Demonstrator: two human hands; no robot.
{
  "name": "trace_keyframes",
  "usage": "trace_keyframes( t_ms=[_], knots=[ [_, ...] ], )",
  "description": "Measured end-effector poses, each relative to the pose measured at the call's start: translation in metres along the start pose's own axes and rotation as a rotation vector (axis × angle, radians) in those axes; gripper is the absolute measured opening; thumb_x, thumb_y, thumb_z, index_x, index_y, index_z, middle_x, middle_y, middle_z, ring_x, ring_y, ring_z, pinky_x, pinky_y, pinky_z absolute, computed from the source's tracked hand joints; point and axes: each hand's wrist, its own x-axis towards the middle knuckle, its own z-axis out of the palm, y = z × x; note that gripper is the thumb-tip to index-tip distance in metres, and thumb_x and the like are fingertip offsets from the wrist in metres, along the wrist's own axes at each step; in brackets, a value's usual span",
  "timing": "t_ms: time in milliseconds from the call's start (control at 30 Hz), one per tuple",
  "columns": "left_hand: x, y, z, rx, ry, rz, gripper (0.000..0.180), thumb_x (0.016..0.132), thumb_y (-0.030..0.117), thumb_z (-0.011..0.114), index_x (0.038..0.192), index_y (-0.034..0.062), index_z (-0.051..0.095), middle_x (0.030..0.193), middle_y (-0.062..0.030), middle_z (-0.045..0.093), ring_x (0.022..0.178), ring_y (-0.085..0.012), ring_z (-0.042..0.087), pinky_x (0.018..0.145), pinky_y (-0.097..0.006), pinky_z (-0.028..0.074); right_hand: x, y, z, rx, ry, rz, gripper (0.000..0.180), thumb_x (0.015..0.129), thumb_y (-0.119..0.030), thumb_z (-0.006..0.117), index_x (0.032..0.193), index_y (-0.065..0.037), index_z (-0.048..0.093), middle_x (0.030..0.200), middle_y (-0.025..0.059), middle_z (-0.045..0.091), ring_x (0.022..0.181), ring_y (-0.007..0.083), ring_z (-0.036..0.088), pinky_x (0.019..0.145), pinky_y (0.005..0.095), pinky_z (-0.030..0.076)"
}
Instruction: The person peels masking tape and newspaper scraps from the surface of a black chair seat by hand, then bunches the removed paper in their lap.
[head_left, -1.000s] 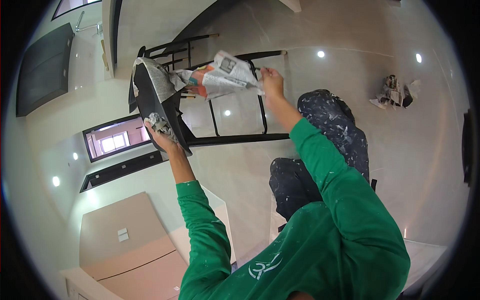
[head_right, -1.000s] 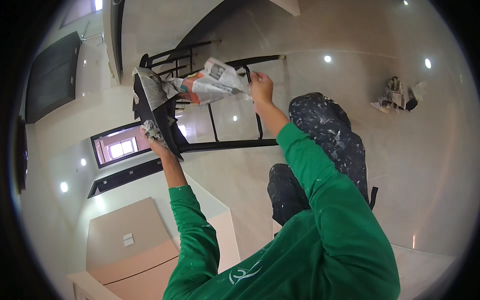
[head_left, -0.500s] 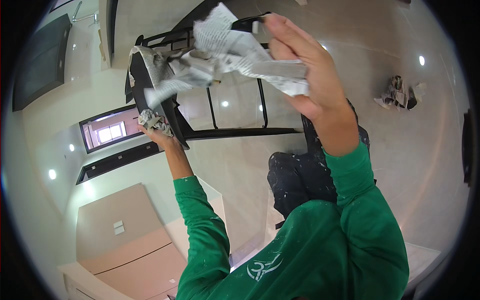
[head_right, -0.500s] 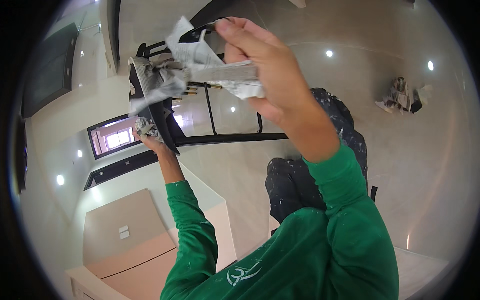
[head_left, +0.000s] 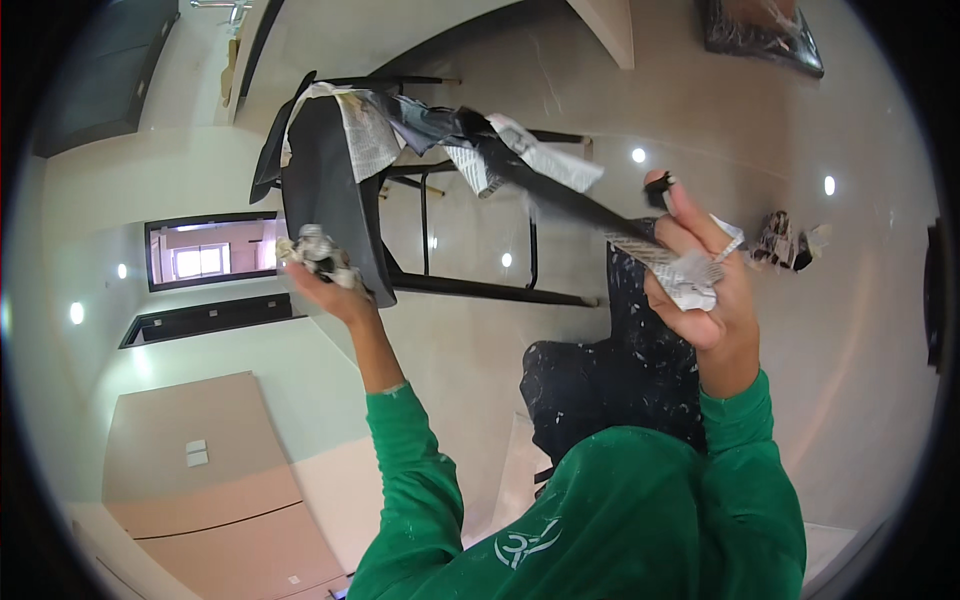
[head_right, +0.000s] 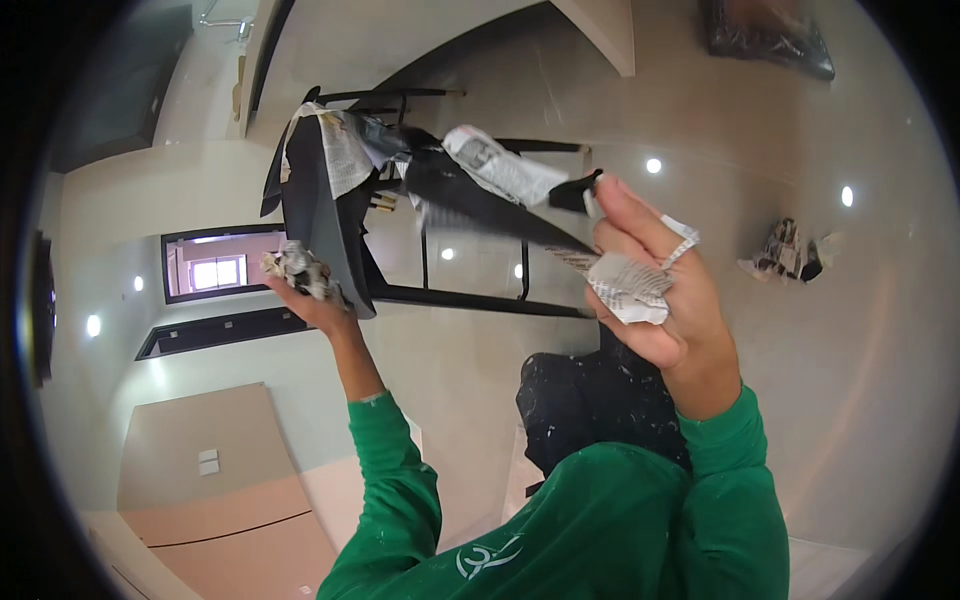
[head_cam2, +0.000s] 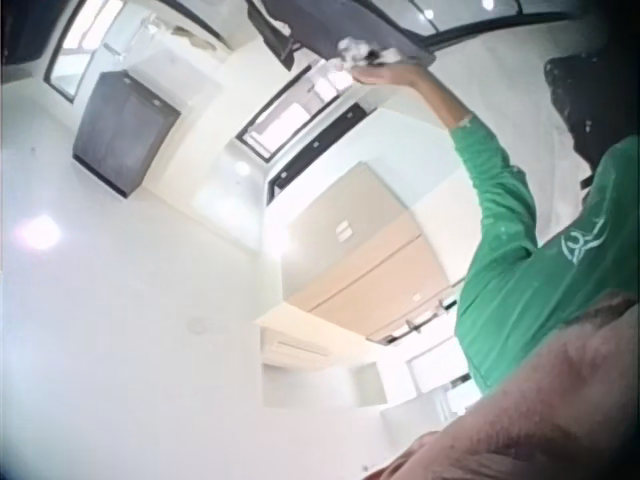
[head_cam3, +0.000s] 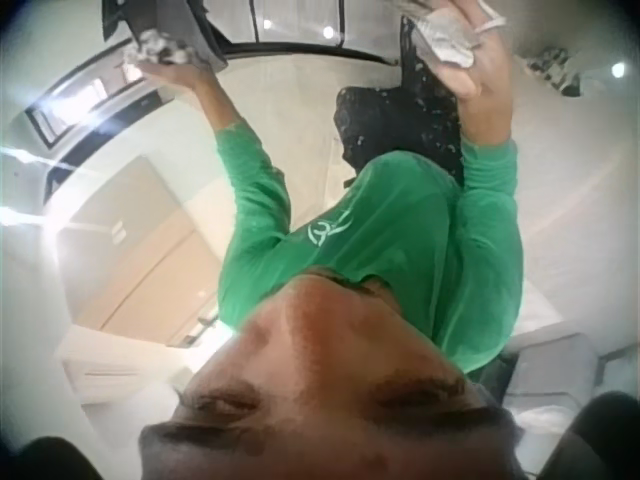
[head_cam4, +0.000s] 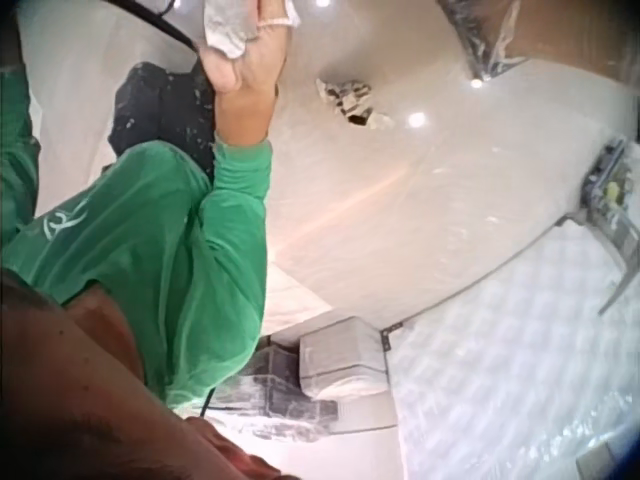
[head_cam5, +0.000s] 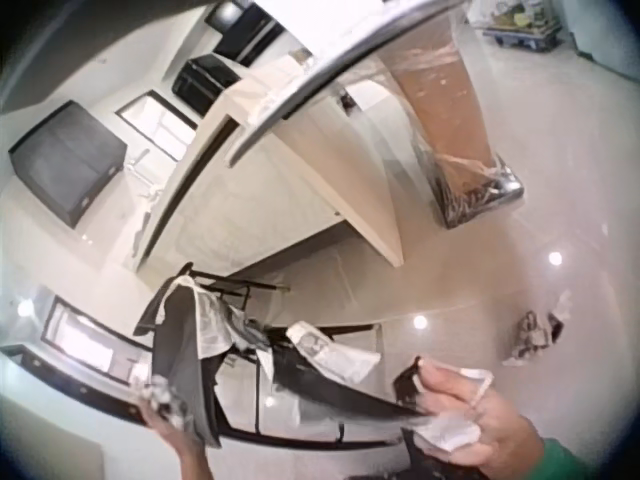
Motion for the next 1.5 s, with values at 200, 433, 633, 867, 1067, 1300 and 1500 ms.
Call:
trace_keyframes(
  t_ms=[200,433,633,867,1067,1300,1500],
  knots=[
    [0.003,0.092,0.109,0.766,-0.399,0.608,0.086,0.077,0.026,0.089,0.148,0.0001,0.047,0.131,-0.0166,0.061,0.111,-0.0288,0.064,0.097,-0.042,0.052,0.023,0.028,0.132,-0.062,-0.096,-0.176,0.037,0.109,-0.022,0.048,0.140,-0.003,0.053,0.126,0.0073,0.062,0.063,0.0038,0.058,0.045,0.0202,0.045],
    [0.096,0.047,0.099,0.447,-0.220,0.195,0.063,0.084,0.028,0.078,0.138,0.0056,0.052,0.121,-0.0090,0.065,0.106,-0.0261,0.065,0.090,-0.043,0.051,0.075,0.187,0.211,-0.386,-0.457,0.139,0.025,0.098,-0.026,0.072,0.111,-0.008,0.061,0.075,-0.0020,0.058,0.062,0.0064,0.056,0.048,0.0248,0.045],
    [0.160,-0.053,0.002,-0.375,0.080,-0.612,0.040,0.089,0.036,0.072,0.121,0.0125,0.064,0.111,-0.0017,0.068,0.097,-0.0209,0.066,0.079,-0.040,0.052,0.037,0.227,0.141,-0.756,-0.558,0.146,0.016,0.102,-0.016,0.065,0.110,-0.003,0.061,0.086,0.0022,0.066,0.071,0.0062,0.063,0.063,0.0231,0.052],
    [0.132,-0.118,-0.035,-0.499,0.337,-0.674,0.033,0.095,0.050,0.056,0.112,0.0244,0.068,0.110,0.0046,0.070,0.093,-0.0176,0.066,0.073,-0.036,0.049,0.074,0.181,-0.059,-0.999,0.054,0.061,0.020,0.098,-0.007,0.060,0.114,-0.001,0.071,0.088,0.0029,0.072,0.076,0.0100,0.067,0.068,0.0250,0.055],
    [0.087,-0.112,-0.028,-0.381,0.459,-0.567,0.048,0.093,0.049,0.063,0.129,0.0181,0.065,0.131,-0.0013,0.066,0.115,-0.0208,0.065,0.094,-0.034,0.049,0.115,0.172,-0.145,-1.288,0.113,-0.174,0.031,0.093,-0.003,0.043,0.097,0.001,0.074,0.072,0.0097,0.066,0.066,0.0164,0.061,0.064,0.0336,0.049],
    [0.101,-0.116,-0.035,-0.300,0.178,-0.494,0.052,0.099,0.047,0.052,0.132,0.0086,0.062,0.133,-0.0087,0.065,0.121,-0.0281,0.064,0.104,-0.045,0.053,0.190,0.210,-0.147,-1.199,0.228,-0.222,0.033,0.093,-0.021,0.050,0.075,0.002,0.064,0.067,0.0180,0.060,0.065,0.0277,0.060,0.065,0.0450,0.046],
    [0.091,-0.118,-0.018,-0.365,-0.186,-0.513,0.066,0.103,0.058,0.040,0.131,0.0012,0.057,0.117,-0.0200,0.067,0.099,-0.0289,0.072,0.080,-0.038,0.064,0.244,0.242,-0.139,-1.099,0.185,-0.009,0.048,0.092,-0.049,0.071,0.097,-0.001,0.071,0.091,0.0152,0.071,0.084,0.0301,0.065,0.083,0.0403,0.051]
  ],
)
